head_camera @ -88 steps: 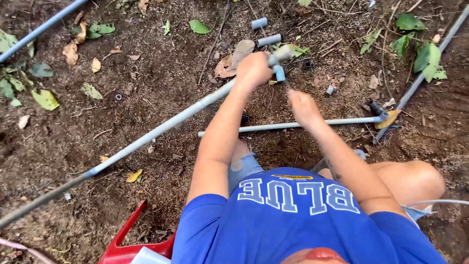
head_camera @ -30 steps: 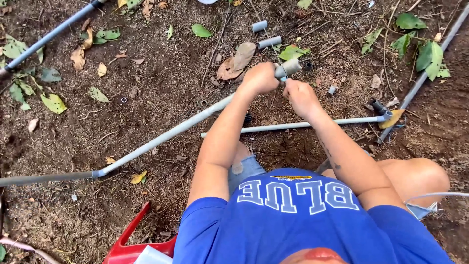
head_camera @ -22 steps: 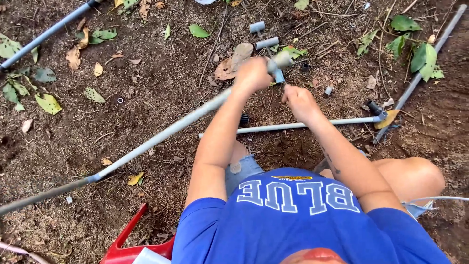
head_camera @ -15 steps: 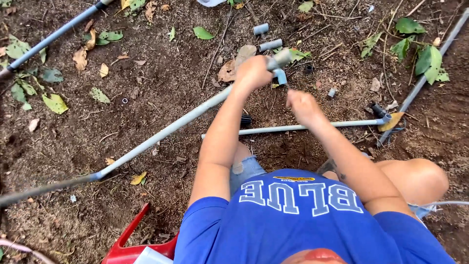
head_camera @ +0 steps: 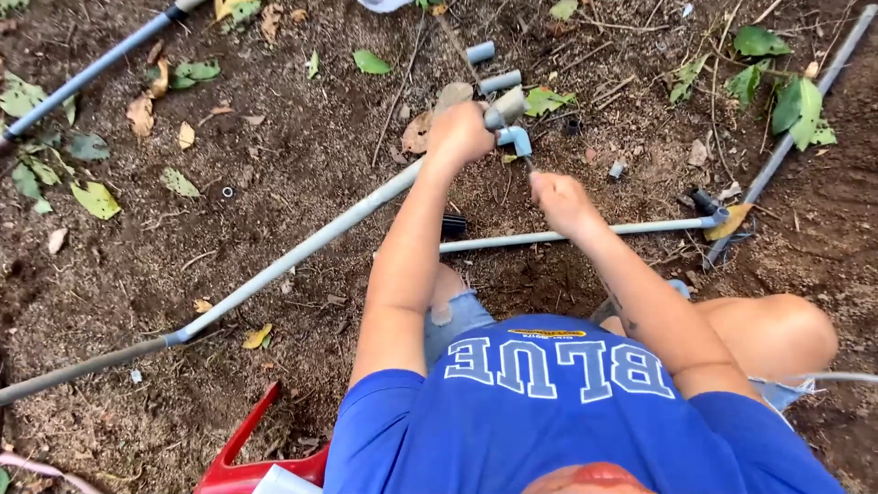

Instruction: Cutting a PVC pipe using a bare hacksaw blade while sitting outdoors.

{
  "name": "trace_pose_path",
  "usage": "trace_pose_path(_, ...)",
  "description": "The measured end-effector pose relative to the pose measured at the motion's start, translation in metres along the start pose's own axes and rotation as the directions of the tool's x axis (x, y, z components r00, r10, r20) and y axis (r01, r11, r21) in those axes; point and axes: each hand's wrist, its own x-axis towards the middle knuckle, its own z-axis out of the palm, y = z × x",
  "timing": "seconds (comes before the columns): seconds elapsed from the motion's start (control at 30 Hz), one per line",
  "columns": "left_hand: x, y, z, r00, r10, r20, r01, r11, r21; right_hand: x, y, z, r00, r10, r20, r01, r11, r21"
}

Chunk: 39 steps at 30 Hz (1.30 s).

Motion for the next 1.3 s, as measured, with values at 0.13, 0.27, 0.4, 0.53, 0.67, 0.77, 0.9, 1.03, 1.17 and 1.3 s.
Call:
trace_pose_path(0.13,-0.004,0.011,0.012,0.999,0.043,0.027,-0.043,0.999,-0.003,-0.012,-0.028,-0.005,0.993,-0.102,-0.054,0.099,0.994,-0.045)
trace_pose_path(0.27,-0.022,0.025,-0.022,0.999,0.026,0.045,-0.023,0.998,-0.065,-0.017,-0.026,-0.003,1.0,-0.01,-0.024,0.01,1.0,-0.005)
trace_pose_path(0.4,-0.017,0.009,-0.018,0.998,-0.06,0.036,0.058,0.997,0.048,-0.042,-0.038,-0.006,0.998,0.053,0.033,-0.053,0.999,0.011)
trace_pose_path(0.53,-0.009,0.024,0.002,0.997,-0.012,0.07,0.007,0.997,0.078,-0.024,-0.057,-0.009,0.998,-0.012,-0.057,0.016,0.998,0.068)
trace_pose_path(0.67,-0.013,0.019,0.005,0.994,0.013,0.107,-0.02,0.998,0.058,-0.018,-0.063,-0.006,0.999,-0.012,-0.043,0.017,0.992,0.123)
trace_pose_path(0.77,-0.005,-0.003,-0.004,0.998,-0.037,0.048,0.033,0.997,0.067,-0.033,-0.058,-0.005,1.0,-0.011,-0.009,0.011,0.997,0.081)
trace_pose_path(0.9,-0.001,0.001,0.02,0.994,-0.056,0.09,0.041,0.986,0.159,-0.008,-0.038,0.002,1.0,0.003,0.01,-0.004,0.994,0.113)
trace_pose_path(1.03,-0.007,0.017,0.023,0.991,0.066,0.117,-0.077,0.993,0.093,0.023,-0.03,0.001,0.995,-0.076,-0.07,0.084,0.99,0.116)
trace_pose_path(1.17,-0.009,0.008,-0.015,0.995,-0.042,0.087,0.036,0.997,0.069,0.004,-0.007,0.014,1.0,0.006,0.001,-0.006,0.994,0.113)
trace_pose_path(1.3,-0.007,0.017,-0.02,0.994,-0.079,0.08,0.071,0.992,0.104,-0.007,-0.028,0.004,1.0,-0.017,-0.015,0.019,0.993,0.116)
